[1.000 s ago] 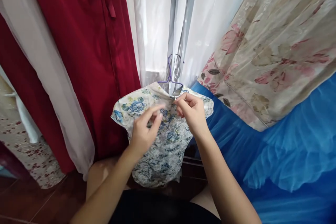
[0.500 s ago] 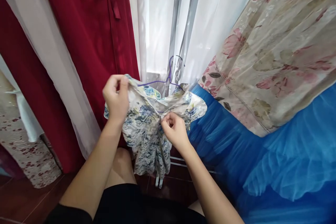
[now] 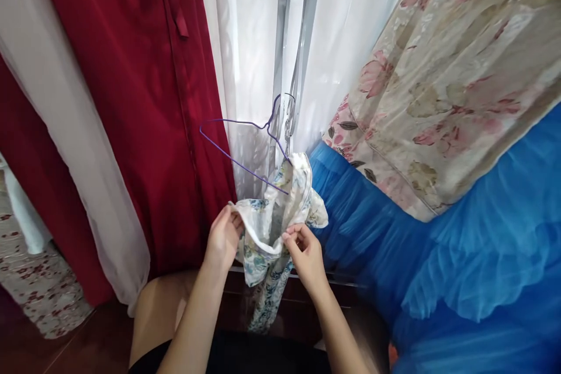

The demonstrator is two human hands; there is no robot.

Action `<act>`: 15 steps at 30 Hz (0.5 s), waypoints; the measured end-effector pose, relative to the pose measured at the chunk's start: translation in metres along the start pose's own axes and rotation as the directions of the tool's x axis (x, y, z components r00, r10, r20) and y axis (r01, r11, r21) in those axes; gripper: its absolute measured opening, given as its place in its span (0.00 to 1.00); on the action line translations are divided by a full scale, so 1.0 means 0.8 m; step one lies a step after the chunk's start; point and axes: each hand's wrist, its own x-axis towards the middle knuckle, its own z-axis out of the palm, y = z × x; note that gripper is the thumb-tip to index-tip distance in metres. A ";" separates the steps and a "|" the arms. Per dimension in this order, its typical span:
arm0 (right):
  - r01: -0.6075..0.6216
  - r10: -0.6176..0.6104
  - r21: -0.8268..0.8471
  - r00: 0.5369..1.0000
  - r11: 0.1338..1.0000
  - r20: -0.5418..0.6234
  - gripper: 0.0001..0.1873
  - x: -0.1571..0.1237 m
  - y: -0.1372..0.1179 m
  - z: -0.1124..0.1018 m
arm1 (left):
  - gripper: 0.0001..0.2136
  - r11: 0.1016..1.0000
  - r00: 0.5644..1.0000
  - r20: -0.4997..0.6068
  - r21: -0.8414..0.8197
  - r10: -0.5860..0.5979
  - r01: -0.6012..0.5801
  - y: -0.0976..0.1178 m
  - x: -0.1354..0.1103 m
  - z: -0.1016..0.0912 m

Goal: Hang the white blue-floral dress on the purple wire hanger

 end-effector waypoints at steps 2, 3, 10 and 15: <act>0.109 -0.105 -0.026 0.986 0.994 0.129 0.11 -0.005 -0.010 -0.005 | 0.12 0.991 0.984 0.176 0.128 0.019 -0.042 0.004 -0.024 0.030; 0.134 -0.129 -0.007 0.967 0.991 0.220 0.11 -0.007 -0.017 -0.006 | 0.11 0.963 0.957 0.287 0.243 0.040 -0.114 0.010 -0.033 0.044; -0.426 0.255 0.256 0.824 0.868 0.507 0.16 -0.017 -0.043 -0.028 | 0.15 0.742 0.733 0.659 0.574 -0.169 -0.346 0.020 -0.050 0.058; -0.354 0.222 0.085 0.737 0.931 0.638 0.17 0.008 -0.094 -0.112 | 0.22 0.691 0.373 0.725 0.679 -0.579 -0.248 -0.015 -0.079 0.018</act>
